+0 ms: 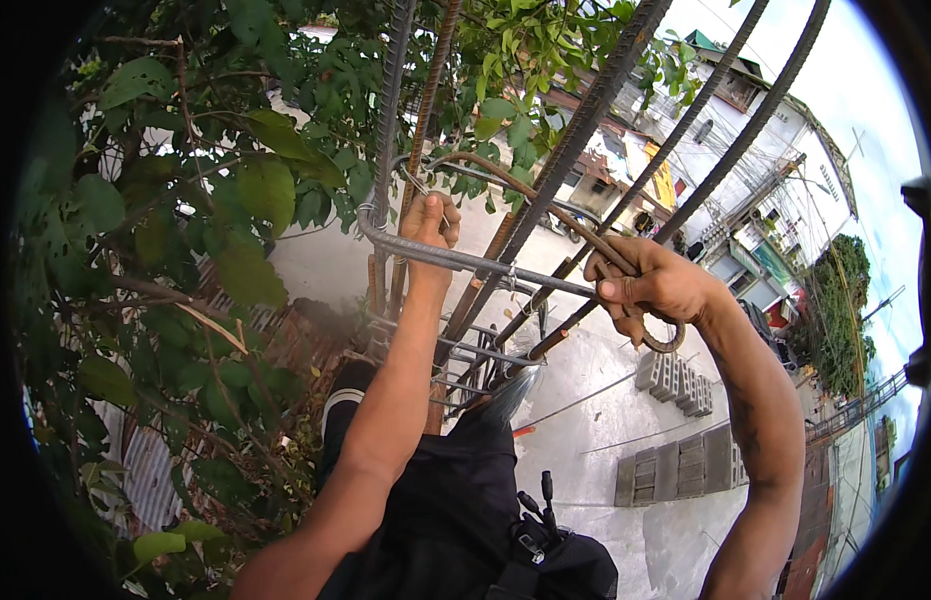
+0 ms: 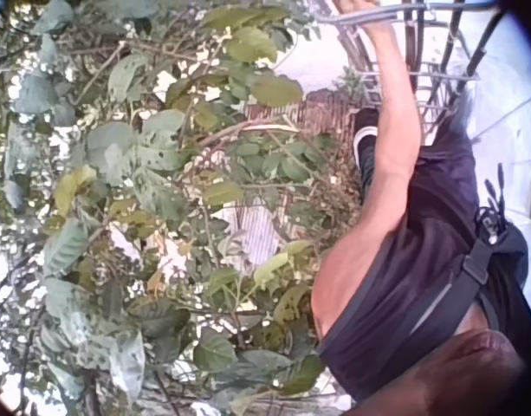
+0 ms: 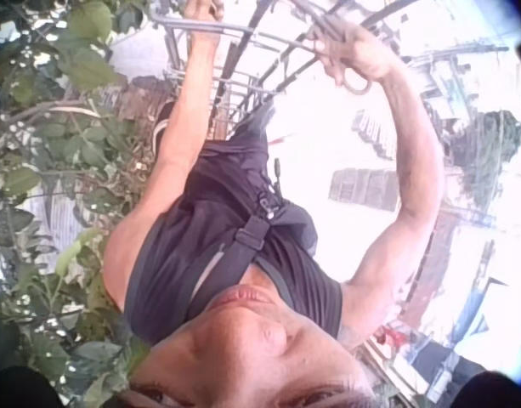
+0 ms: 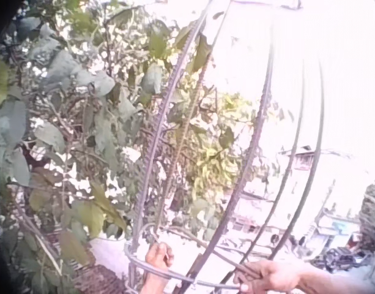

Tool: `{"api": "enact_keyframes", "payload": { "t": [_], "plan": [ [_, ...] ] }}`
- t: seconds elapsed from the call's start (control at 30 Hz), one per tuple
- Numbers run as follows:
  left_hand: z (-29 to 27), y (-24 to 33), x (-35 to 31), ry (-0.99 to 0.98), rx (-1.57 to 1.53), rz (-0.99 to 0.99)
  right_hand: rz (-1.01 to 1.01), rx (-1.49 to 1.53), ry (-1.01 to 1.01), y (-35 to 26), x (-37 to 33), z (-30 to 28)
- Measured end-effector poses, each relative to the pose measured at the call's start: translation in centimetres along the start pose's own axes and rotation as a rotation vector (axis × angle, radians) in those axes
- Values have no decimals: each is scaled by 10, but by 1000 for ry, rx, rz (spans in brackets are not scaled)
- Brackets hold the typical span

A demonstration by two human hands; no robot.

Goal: The person climbs a metal scaffolding structure and uses a curved metal tool to tighten wire ties at the joints of the scaffolding frame. They move along the structure, securing multiple connection points while balancing on the narrow frame.

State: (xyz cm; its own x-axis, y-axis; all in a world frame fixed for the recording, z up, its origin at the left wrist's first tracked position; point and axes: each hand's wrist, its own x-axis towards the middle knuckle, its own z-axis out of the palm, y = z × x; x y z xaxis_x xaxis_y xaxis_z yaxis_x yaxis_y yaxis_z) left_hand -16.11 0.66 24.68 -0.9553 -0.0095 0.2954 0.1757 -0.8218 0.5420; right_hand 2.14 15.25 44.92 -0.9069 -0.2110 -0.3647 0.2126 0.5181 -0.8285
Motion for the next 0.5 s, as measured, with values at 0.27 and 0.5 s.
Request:
{"api": "enact_keyframes", "payload": {
  "t": [0.27, 0.5],
  "plan": [
    [44, -6, 19, 79, -30, 39, 56, 9, -41, -15, -1, -8],
    [55, -4, 32, 118, -122, -40, 132, -297, 27, -50, -6, -11]
  ]
}}
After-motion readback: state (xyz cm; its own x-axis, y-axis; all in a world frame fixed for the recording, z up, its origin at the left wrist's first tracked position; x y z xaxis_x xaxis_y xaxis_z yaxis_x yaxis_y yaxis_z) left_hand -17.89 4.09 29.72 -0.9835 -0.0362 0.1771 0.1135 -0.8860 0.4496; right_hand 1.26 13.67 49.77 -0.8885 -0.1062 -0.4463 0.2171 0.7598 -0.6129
